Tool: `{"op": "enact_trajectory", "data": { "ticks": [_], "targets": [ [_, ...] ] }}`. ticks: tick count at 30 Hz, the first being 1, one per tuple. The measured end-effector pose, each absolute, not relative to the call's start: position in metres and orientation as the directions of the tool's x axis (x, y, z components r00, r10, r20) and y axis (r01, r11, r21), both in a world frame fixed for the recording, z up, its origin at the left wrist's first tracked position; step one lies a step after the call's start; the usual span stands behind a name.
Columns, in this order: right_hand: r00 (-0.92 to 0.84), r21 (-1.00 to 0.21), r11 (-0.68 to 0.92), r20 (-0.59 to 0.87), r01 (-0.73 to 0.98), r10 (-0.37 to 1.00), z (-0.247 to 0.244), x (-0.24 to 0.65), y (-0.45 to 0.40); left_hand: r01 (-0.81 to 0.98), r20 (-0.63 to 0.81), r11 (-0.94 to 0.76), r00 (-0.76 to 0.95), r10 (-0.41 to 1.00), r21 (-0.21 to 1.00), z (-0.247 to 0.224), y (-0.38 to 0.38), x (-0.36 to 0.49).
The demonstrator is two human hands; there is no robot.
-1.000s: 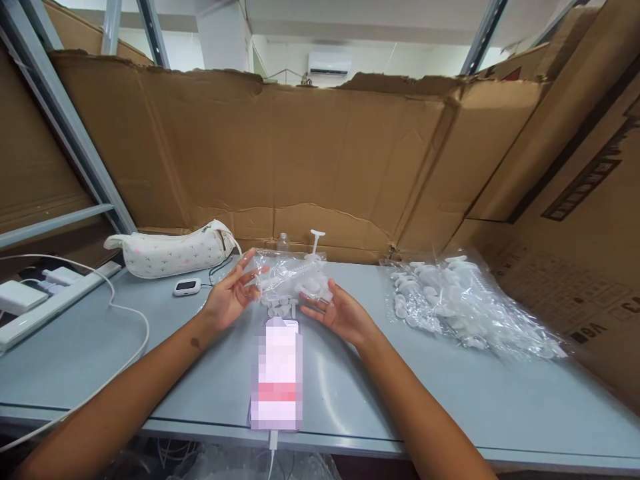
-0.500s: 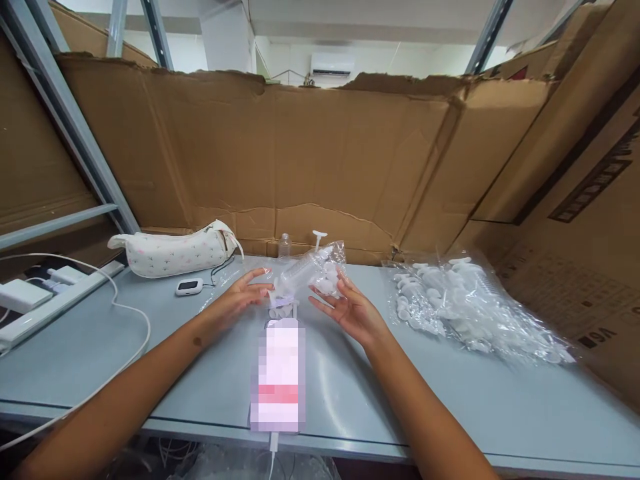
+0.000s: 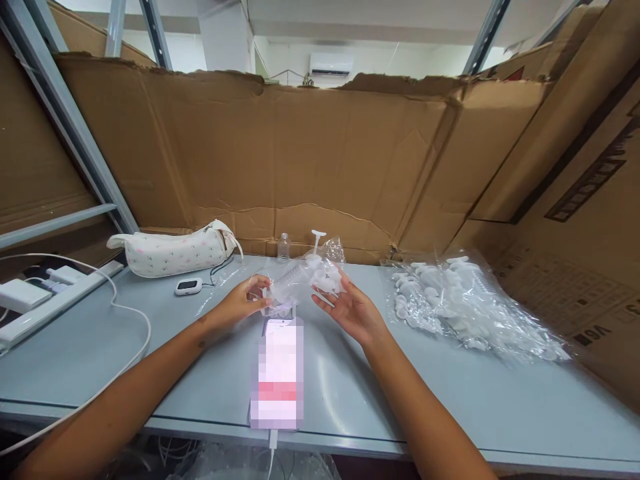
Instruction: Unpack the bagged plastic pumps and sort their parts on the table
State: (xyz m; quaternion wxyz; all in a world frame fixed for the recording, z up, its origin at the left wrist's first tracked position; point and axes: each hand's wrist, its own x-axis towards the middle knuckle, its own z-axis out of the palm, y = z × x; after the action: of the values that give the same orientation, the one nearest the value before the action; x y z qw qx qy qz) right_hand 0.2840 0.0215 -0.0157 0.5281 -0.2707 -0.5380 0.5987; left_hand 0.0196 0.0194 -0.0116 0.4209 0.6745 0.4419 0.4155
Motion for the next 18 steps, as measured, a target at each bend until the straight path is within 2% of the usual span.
{"op": "enact_trajectory", "data": {
  "ticks": [6, 12, 18],
  "targets": [
    [-0.287, -0.928, 0.099, 0.210, -0.358, 0.935, -0.010, 0.284, 0.019, 0.140, 0.140, -0.208, 0.382, 0.913, 0.968, -0.005, 0.014, 0.019],
    [-0.181, -0.900, 0.119, 0.212, -0.420, 0.960, -0.011, 0.279, 0.020, 0.048, 0.196, -0.218, 0.282, 0.939, 0.975, 0.005, 0.012, 0.021],
    [-0.090, -0.892, 0.195, 0.252, -0.407, 0.964, -0.018, 0.280, 0.026, -0.069, 0.269, -0.260, 0.163, 0.949, 0.963, 0.008, 0.014, 0.020]
  ]
}}
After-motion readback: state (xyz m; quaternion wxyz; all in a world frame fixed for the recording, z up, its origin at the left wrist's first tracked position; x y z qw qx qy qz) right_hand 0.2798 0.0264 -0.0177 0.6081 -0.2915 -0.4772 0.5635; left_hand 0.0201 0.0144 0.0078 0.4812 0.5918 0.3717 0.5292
